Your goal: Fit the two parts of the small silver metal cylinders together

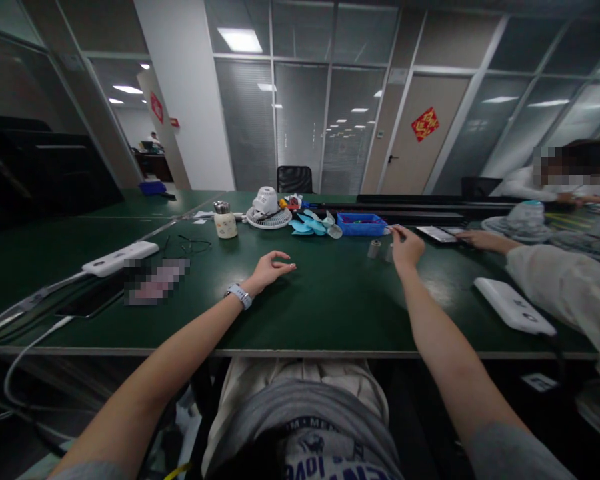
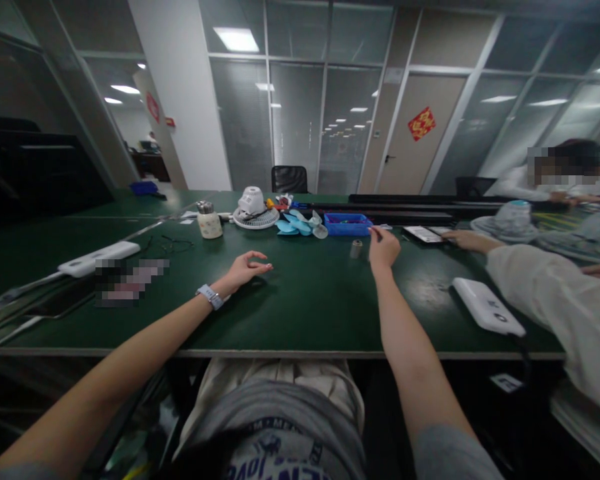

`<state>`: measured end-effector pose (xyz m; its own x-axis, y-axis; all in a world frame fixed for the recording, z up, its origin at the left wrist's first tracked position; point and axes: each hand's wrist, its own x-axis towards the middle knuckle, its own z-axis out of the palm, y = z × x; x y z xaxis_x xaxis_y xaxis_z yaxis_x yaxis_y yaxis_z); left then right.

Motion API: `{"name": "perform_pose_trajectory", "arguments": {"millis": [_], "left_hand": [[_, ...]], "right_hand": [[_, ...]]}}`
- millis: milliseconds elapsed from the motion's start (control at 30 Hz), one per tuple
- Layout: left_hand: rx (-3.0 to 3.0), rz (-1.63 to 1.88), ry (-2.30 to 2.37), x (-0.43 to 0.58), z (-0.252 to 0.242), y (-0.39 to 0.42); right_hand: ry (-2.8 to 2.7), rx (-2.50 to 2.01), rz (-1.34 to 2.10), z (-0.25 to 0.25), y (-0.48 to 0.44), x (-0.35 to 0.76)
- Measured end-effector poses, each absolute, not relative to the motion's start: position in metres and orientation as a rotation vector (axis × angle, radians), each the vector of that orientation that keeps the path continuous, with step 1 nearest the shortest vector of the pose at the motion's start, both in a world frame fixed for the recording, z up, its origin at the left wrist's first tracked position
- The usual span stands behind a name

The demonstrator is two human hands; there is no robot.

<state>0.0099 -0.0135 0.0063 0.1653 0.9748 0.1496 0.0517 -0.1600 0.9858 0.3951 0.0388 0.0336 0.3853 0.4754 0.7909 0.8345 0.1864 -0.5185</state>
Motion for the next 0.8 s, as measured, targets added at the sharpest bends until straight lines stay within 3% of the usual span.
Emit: {"name": "perform_pose_trajectory", "arguments": {"millis": [233, 800], "left_hand": [[1.457, 1.151, 1.105, 0.010, 0.005, -0.012], [1.496, 1.145, 1.113, 0.008, 0.001, -0.009]], "right_hand": [[-1.197, -1.785, -0.294, 0.010, 0.044, 0.425], [-1.086, -1.765, -0.158, 0.009, 0.047, 0.427]]}}
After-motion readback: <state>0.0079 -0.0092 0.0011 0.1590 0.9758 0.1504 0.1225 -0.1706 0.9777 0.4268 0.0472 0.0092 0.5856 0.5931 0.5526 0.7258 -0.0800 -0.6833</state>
